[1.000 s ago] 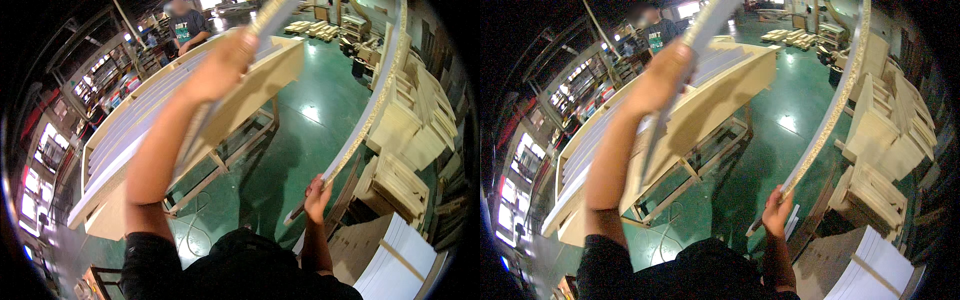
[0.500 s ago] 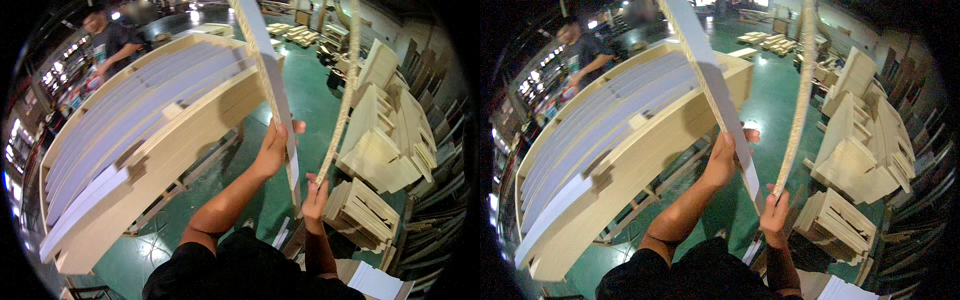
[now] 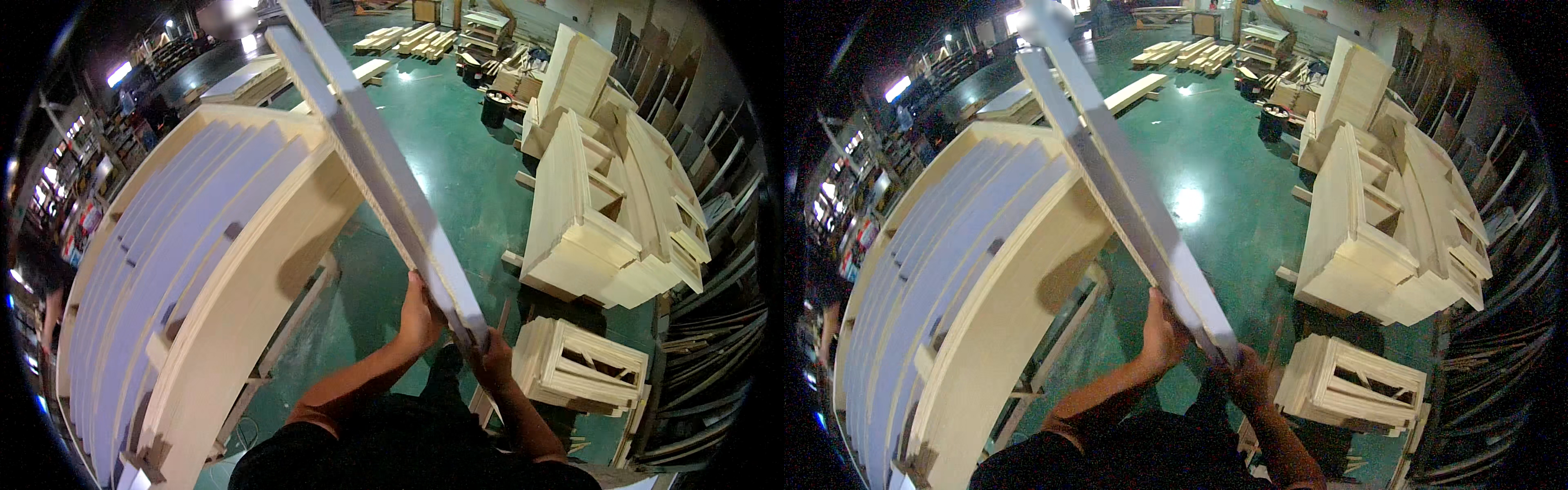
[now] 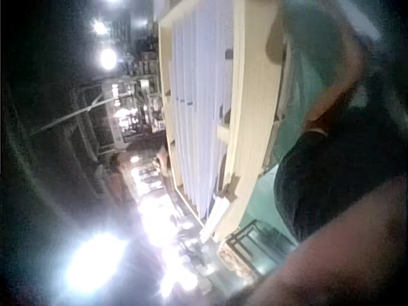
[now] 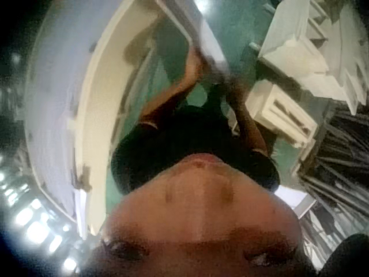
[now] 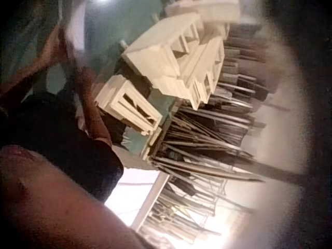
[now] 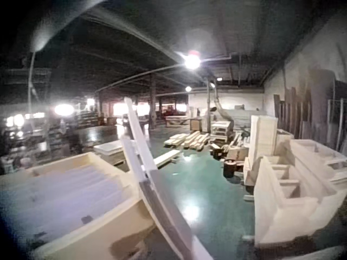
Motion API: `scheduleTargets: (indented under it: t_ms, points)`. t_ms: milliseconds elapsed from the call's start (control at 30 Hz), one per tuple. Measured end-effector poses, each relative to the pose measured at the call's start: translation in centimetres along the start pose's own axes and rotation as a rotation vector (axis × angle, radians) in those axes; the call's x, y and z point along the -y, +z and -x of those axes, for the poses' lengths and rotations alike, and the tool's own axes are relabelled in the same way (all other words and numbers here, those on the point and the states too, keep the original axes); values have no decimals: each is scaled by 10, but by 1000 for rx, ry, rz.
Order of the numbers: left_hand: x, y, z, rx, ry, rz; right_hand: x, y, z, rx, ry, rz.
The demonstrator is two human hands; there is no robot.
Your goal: The person assembles a wooden frame structure by inserting long white slats into a jig and securing them with a pneumatic nail gun. They repeatedly pick up slats, align them within the frame, and drive nails to fasten the pieces together.
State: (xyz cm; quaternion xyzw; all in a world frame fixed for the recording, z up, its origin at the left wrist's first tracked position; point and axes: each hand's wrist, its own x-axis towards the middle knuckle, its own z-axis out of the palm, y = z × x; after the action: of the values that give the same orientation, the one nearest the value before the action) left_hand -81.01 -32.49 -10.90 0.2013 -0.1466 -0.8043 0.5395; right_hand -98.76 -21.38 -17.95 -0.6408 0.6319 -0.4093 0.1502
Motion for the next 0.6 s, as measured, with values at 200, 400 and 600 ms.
scheduleTargets:
  t_ms: [200,400,600]
  points:
    - [33,17,-166,-159,-36,-167,-102,8,-120,193,156,-25]
    - [30,31,-342,-144,0,-106,-183,20,-283,215,62,112]
    - [-3,26,-539,-190,-28,14,-215,57,-463,302,149,30]
